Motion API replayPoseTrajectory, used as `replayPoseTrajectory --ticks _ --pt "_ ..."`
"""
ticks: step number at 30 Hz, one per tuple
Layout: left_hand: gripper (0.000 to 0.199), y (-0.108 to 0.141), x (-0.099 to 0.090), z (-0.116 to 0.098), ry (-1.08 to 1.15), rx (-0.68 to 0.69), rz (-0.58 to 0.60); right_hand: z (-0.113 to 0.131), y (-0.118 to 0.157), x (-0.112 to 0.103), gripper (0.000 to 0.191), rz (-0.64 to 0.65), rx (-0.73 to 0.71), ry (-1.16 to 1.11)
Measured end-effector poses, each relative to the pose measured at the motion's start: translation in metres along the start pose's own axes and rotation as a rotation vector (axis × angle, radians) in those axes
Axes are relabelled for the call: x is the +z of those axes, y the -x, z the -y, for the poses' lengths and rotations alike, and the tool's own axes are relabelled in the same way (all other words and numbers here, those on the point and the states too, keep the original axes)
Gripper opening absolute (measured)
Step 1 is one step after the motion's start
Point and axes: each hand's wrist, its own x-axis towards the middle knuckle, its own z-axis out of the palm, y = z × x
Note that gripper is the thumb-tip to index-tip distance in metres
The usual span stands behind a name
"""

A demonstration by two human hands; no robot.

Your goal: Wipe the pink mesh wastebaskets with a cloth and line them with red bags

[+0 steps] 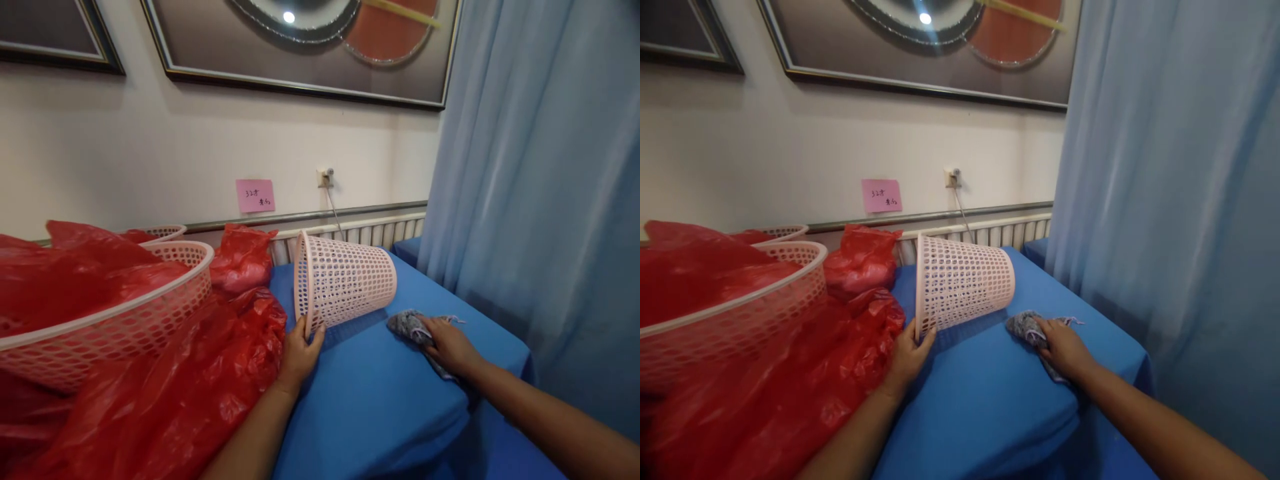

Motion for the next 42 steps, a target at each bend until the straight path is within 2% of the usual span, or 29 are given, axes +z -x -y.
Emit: replayPoseTrajectory --ticks 3,6,8,11,14,16,19,23,27,31,36,38,42 --pt "0.042 0.008 -0.003 -0.016 -0.098 0.102 0.004 0.018 -0.012 -0.008 0.049 -0.117 0.164 -0.293" --pt "0.045 0.015 -0.003 -0.026 -0.186 0.189 -0.018 0.046 -0.021 -0.019 0.058 -0.175 0.18 -0.562" --pt "0.045 0.018 -0.002 -0.029 -0.193 0.191 -0.021 0.068 -0.03 -0.024 0.065 -0.308 0.174 -0.717" --pt "0.043 0.02 0.003 -0.034 -0.215 0.172 -0.023 0.102 -0.052 -0.023 0.071 -0.6 0.059 -0.673" --pt "0.042 0.017 0.009 -0.046 -0.234 0.165 -0.084 0.134 -0.069 -0.008 0.063 -0.742 -0.17 -0.517" --pt "0.043 0.013 0.012 -0.055 -0.183 0.138 -0.136 0.153 -0.071 0.008 0.058 -0.738 -0.303 -0.403" --pt "0.045 0.009 0.016 -0.065 -0.084 0.067 -0.181 0.174 -0.063 0.034 0.062 -0.67 -0.466 -0.26" --pt "0.042 0.011 0.017 -0.057 -0.192 0.109 -0.167 0.179 -0.056 0.059 0.07 -0.618 -0.501 -0.133" --pt "0.04 0.012 0.011 -0.045 -0.362 0.203 -0.164 0.171 -0.055 0.075 0.069 -0.575 -0.597 -0.176" --pt "0.035 0.009 -0.001 -0.046 -0.505 0.349 -0.178 0.175 -0.04 0.087 0.071 -0.512 -0.741 -0.258" --pt "0.029 0.016 -0.009 -0.047 -0.513 0.298 -0.104 0.188 -0.018 0.093 0.103 -0.387 -0.782 -0.338" --pt "0.02 0.019 -0.008 -0.046 -0.479 0.26 -0.071 0.191 -0.016 0.092 0.099 -0.368 -0.779 -0.342" --pt "0.01 0.02 -0.003 -0.042 -0.461 0.212 -0.033 0.193 -0.016 0.092 0.07 -0.413 -0.808 -0.293"
